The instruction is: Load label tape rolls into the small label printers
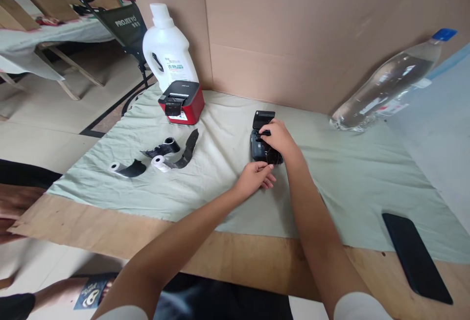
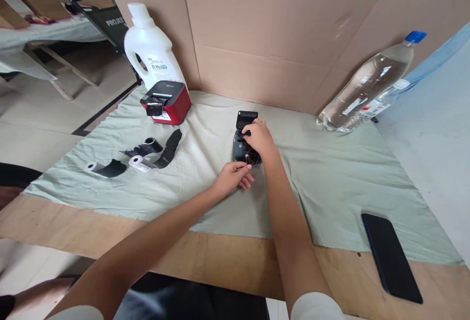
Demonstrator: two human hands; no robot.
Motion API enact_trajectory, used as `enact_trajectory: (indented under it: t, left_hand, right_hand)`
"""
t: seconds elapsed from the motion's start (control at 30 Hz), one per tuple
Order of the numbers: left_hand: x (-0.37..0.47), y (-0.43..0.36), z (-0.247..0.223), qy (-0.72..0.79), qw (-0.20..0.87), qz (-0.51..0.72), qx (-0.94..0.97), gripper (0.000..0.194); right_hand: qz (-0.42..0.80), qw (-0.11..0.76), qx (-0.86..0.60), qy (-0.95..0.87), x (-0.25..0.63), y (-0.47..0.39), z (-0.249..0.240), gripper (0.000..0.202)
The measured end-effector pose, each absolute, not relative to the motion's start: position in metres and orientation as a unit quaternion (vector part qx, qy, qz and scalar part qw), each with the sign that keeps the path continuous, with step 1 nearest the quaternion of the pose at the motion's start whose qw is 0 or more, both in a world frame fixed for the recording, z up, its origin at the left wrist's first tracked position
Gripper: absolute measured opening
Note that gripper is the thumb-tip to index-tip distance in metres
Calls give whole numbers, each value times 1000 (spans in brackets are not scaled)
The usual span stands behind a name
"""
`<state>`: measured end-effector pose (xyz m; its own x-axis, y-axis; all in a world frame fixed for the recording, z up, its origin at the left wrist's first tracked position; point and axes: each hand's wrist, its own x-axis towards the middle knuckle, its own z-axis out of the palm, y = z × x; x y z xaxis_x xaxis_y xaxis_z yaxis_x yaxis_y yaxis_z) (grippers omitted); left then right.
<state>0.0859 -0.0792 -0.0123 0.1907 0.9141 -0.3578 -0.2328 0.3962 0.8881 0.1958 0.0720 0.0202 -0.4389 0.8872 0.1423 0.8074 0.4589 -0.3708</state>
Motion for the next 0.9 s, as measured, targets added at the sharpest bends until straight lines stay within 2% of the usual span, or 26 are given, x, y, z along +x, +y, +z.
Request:
enact_trajectory:
  t: [0.2,0.33,0.43,0.5,0.57,0.77,0.9]
  left_hand:
    - [91,-76,-13,501,649,427,383,26]
    - [90,-80,-19,501,621,453,397,22]
    - [89,-84,-23,492,594,479,420,21]
    - [88,-85,-25,483,573,501,433,24]
    - [87,-85,-25,478,564,514,435,25]
    - [86,-86,-24,468,587,517,412,24]
    - [85,-87,-24,456,592,538,389,26]
  right_hand:
    - [117,205,-546,-804,194,67,17,21]
    - [130,259,-572,-768,199,71,15,40]
    - [137,316,-568,-747,203,80,12,63]
    - [159,321,-546,-758,204,86,11,71]
    - [177,318,-525,-769,204,90,10,66]
    - [163,341,-478,-793,211,86,21,31]
    - [163,335,-469,-800,215,78,27,25]
